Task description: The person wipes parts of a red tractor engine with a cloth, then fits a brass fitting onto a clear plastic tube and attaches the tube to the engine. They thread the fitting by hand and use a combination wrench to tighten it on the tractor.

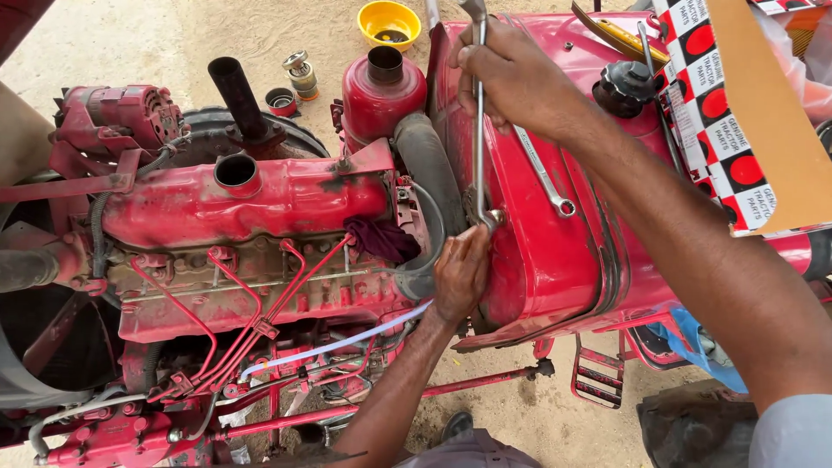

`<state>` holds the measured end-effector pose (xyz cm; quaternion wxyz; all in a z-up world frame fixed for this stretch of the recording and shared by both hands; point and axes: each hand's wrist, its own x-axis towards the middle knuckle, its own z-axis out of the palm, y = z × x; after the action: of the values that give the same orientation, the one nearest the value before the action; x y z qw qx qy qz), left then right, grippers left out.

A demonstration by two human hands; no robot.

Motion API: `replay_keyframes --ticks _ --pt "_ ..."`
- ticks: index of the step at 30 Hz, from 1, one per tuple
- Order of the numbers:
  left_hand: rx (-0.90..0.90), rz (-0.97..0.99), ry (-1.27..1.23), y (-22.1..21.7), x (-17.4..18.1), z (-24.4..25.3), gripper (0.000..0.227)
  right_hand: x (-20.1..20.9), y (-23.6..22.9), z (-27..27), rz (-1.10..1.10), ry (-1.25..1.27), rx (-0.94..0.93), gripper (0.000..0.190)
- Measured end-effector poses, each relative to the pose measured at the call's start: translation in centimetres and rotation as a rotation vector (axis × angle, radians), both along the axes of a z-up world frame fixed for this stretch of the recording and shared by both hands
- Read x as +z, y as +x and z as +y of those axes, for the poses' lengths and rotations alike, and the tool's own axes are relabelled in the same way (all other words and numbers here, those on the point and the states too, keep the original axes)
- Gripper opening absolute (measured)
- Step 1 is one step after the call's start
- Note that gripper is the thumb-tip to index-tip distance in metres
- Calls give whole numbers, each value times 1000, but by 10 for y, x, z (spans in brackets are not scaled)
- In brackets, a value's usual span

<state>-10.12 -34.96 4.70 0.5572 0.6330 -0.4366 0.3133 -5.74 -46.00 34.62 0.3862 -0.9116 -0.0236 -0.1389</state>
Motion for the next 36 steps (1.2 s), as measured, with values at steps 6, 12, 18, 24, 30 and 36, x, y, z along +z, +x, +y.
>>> replay_keyframes --ticks 6,12,18,24,30,36 --pt "-49 23 27 0 8 2 64 0 2 -4 9 15 27 24" --pt "-52 65 10 2 8 1 62 -13 38 -17 162 -130 -124 28" --pt "-76 53 15 4 9 2 63 -23 25 -14 89 -101 -34 26" --pt "-130 13 -31 8 6 3 64 -5 -88 43 -156 -60 -47 18" --pt "-179 10 -34 13 18 12 64 -42 -151 54 -153 -166 -172 21" --pt "-305 360 38 13 37 21 48 -58 -161 54 -278 -10 5 20"
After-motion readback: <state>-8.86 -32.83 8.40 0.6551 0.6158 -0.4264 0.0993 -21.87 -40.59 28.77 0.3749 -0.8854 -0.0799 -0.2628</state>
